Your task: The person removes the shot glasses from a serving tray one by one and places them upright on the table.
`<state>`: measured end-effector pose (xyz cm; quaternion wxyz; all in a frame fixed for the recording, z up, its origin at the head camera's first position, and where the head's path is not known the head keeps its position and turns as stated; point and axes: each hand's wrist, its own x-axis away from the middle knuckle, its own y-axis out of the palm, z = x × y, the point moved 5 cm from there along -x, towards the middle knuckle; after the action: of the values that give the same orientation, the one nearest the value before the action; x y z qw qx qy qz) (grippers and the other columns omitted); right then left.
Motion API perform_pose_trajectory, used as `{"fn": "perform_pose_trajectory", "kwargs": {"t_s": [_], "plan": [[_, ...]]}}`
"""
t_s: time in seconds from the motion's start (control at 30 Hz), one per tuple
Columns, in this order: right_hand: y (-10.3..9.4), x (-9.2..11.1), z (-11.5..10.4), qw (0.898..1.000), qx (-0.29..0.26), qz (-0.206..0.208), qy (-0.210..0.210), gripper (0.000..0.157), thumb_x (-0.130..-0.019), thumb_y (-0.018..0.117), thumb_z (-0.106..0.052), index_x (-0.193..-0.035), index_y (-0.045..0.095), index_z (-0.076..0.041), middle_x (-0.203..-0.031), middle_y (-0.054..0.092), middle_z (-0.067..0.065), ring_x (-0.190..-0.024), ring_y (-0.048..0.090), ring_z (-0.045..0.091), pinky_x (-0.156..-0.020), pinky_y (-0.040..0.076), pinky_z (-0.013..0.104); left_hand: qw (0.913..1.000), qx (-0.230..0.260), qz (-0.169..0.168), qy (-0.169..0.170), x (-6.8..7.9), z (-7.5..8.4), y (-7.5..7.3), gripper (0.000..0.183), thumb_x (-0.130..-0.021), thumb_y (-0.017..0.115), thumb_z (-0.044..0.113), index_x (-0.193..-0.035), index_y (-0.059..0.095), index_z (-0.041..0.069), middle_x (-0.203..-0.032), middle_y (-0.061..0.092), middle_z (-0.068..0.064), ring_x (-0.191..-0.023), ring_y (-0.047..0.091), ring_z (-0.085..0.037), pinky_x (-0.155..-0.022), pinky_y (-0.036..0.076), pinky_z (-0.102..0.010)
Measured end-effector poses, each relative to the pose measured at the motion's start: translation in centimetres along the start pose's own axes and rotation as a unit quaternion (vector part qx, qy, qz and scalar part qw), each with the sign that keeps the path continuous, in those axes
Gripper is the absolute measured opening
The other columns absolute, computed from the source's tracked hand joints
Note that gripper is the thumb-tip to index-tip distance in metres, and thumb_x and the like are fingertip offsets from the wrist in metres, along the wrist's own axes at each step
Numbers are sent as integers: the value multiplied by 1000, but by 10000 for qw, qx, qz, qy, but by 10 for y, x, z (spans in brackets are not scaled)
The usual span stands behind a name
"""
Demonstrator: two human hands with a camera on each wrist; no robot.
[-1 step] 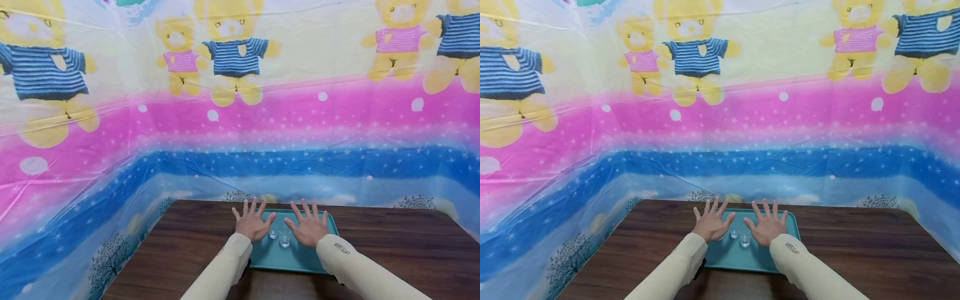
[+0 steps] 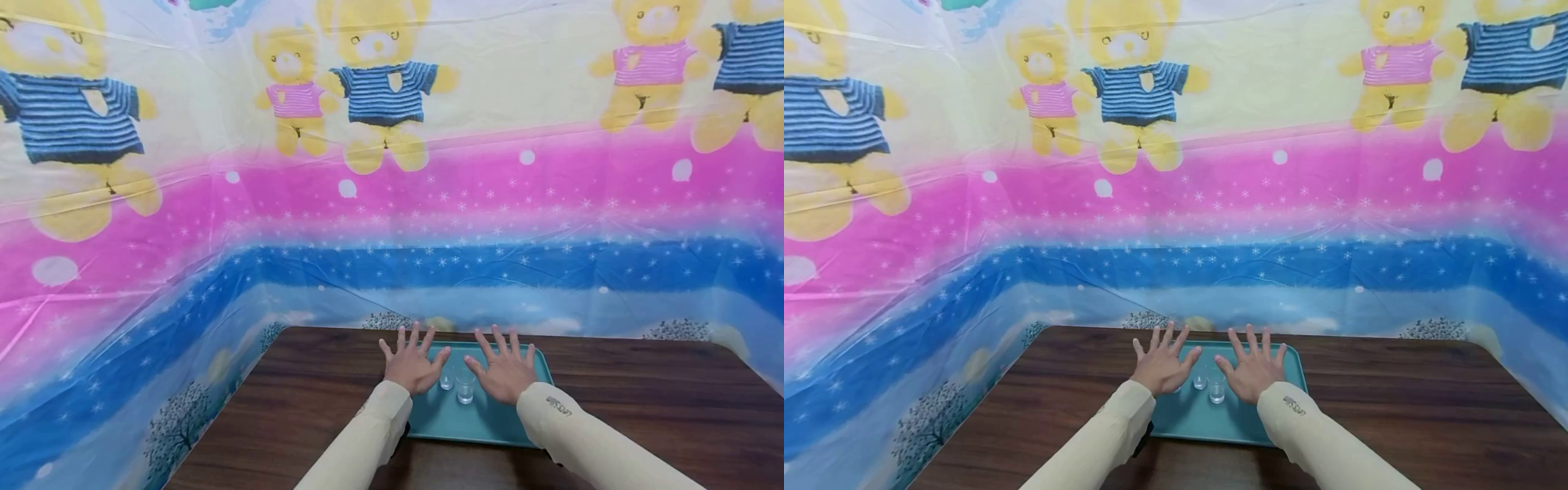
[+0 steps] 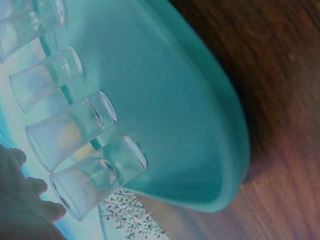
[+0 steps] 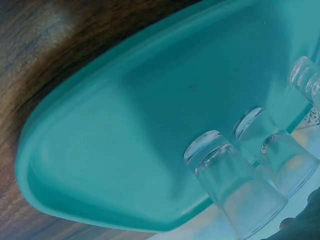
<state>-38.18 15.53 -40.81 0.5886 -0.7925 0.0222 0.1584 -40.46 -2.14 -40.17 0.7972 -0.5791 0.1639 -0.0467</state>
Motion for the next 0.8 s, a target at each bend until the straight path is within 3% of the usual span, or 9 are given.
{"fn": "perform_pose_trajectory", "kwargs": {"t_s": [0.27, 0.43, 0.67, 0.8], "plan": [[-1, 4, 3, 10000, 10, 46, -2, 67, -98, 36, -55, -151, 26, -15, -153, 17, 21, -137, 2, 47, -99, 2, 70, 10000, 60, -9, 62, 4, 1, -1, 68, -96, 25, 62, -151, 25, 23, -155, 15, -12, -140, 7, -38, -100, 0, -69], [-6, 8, 11, 9995, -158, 265, -30, 68, -98, 35, -55, -150, 26, -12, -152, 18, 23, -137, 6, 48, -99, 2, 70, 9998, -9, -208, 29, 7, -2, -5, 66, -97, 25, 59, -151, 24, 21, -151, 26, -15, -139, 11, -42, -103, 4, -66], [-31, 13, 40, 9859, -1245, 1080, -282, 60, -102, 31, -45, -141, 39, -1, -141, 35, 25, -131, 24, 44, -101, 15, 62, 9985, 322, -228, 372, 9, -16, -14, 58, -102, 27, 48, -146, 35, 12, -144, 35, -18, -135, 23, -42, -103, 15, -62], [-38, 18, 58, 9793, -1672, 1112, -244, 57, -103, 27, -42, -134, 46, 2, -132, 43, 24, -124, 34, 42, -97, 26, 60, 9969, 399, 9, 675, 12, -29, -22, 49, -103, 33, 40, -139, 43, 8, -137, 42, -15, -128, 33, -37, -101, 23, -58]]}}
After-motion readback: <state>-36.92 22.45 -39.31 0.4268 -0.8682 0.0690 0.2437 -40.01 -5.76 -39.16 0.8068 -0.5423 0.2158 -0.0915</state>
